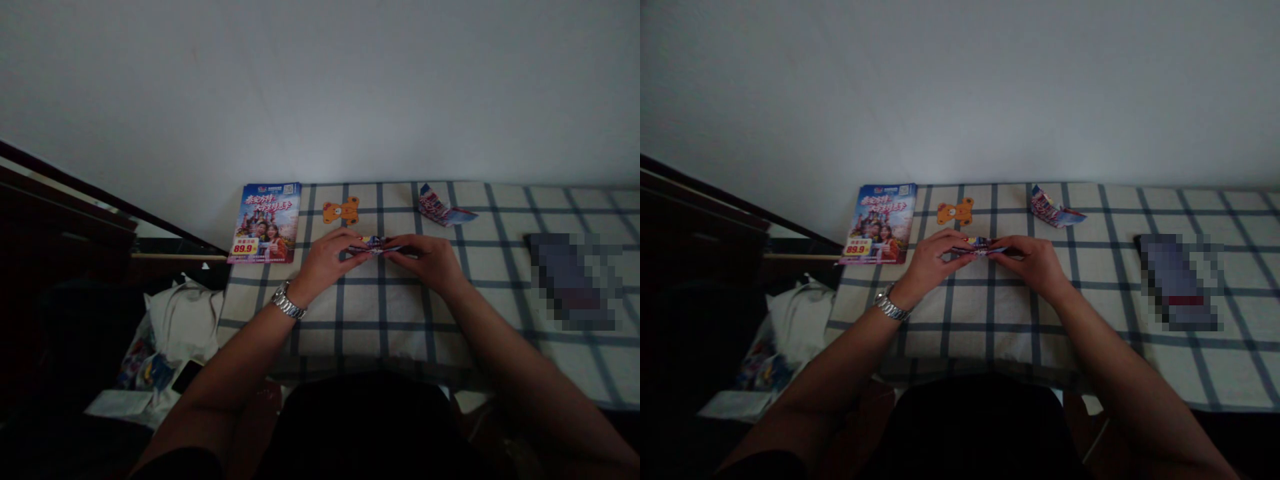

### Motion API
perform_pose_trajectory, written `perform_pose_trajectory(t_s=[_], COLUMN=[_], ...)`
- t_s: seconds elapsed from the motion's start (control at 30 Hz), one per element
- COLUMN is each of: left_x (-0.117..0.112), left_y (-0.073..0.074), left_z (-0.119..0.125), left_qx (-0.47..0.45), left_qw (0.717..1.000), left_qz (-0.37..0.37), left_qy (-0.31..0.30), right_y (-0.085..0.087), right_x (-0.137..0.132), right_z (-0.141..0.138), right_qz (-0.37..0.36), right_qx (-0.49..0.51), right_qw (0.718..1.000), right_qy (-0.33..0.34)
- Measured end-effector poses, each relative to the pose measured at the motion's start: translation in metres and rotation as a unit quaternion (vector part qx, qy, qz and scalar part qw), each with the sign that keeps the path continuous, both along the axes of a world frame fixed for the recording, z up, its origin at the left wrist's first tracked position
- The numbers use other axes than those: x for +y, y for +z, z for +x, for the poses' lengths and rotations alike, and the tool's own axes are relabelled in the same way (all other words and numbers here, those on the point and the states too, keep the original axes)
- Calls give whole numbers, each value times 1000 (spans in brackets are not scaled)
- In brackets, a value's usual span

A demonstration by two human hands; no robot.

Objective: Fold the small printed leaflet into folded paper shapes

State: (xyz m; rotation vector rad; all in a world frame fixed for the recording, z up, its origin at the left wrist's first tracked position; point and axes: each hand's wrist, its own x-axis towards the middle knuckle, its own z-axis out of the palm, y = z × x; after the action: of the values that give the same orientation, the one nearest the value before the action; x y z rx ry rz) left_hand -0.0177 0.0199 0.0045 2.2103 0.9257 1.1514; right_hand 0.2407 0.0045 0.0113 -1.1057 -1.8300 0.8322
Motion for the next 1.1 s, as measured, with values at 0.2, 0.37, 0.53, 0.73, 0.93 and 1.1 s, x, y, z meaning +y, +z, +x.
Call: perform_pose_trajectory(t_s=[0.2, 0.37, 0.53, 0.73, 0.93, 1.1], left_x=[-1, -3, -7, -7, -7, -5], left_y=[0, 3, 5, 2, 3, 1], left_z=[3, 5, 6, 8, 10, 11], left_qx=[-21, -24, -2, 5, -35, -73], left_qw=[1000, 999, 999, 997, 993, 987], left_qz=[6, 19, -11, -51, -108, -143], left_qy=[12, 15, 31, 50, 35, 10], right_y=[2, 0, -6, -11, -10, -10], right_x=[-1, -2, -3, -3, -3, -2], right_z=[-1, -3, -4, -6, -10, -13], right_qz=[-27, -20, -11, -36, -53, -69], right_qx=[-1, -3, 1, 41, 67, 80], right_qw=[999, 999, 1000, 998, 996, 994], right_qy=[-24, -28, -26, -24, -29, -30])
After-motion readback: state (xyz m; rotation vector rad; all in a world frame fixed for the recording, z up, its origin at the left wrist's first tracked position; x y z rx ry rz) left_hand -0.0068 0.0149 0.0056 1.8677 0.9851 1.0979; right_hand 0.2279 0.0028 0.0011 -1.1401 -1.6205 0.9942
